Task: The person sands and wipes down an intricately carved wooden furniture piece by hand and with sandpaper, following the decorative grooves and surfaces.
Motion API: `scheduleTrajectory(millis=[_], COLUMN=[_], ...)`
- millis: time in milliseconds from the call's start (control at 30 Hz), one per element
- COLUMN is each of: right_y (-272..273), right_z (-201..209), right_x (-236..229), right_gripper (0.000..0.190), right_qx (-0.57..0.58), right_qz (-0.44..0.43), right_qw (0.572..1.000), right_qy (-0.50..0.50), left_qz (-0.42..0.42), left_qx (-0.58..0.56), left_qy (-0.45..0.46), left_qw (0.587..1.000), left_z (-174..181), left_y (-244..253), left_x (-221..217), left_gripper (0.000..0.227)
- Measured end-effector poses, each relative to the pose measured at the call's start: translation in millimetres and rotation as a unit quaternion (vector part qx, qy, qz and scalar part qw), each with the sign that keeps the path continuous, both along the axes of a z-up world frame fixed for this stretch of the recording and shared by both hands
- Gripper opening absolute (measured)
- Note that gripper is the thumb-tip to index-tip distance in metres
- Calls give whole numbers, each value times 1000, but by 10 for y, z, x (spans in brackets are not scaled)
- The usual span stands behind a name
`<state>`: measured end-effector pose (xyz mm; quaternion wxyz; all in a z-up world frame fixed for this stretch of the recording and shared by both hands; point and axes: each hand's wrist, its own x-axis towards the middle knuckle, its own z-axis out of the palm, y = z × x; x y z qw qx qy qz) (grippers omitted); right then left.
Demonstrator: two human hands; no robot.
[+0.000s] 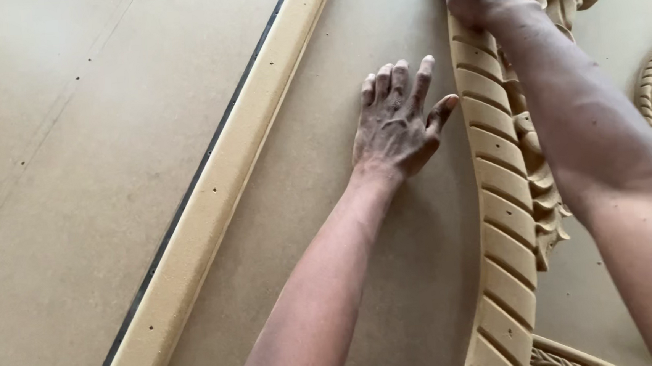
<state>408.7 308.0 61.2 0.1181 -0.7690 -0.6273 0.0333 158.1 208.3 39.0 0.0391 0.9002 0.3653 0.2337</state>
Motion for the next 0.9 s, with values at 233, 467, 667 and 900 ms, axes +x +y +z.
scheduleTrajectory(millis=[233, 467, 667, 900], right_y=[-877, -177, -819, -3730], right_z=[-597, 85, -360, -150], right_x=[-91, -218, -244, -1529], right_gripper=[51, 43, 53, 66], right_qx=[194, -36, -2, 28], right_qz=[162, -32, 75, 189], right_qw=[964, 999, 994, 977], right_qy=[-87, -3, -82, 93], left_qz=[-3, -12, -36, -21], left_qx=[25, 6, -27, -31], left_qy=[-22, 14, -24, -18], left_qw=[999, 1000, 999, 999], left_z=[-1, -8, -77, -88], left_y=[-53, 4, 66, 8], left_x=[30, -11, 19, -14], left_gripper=[66, 71, 72, 72])
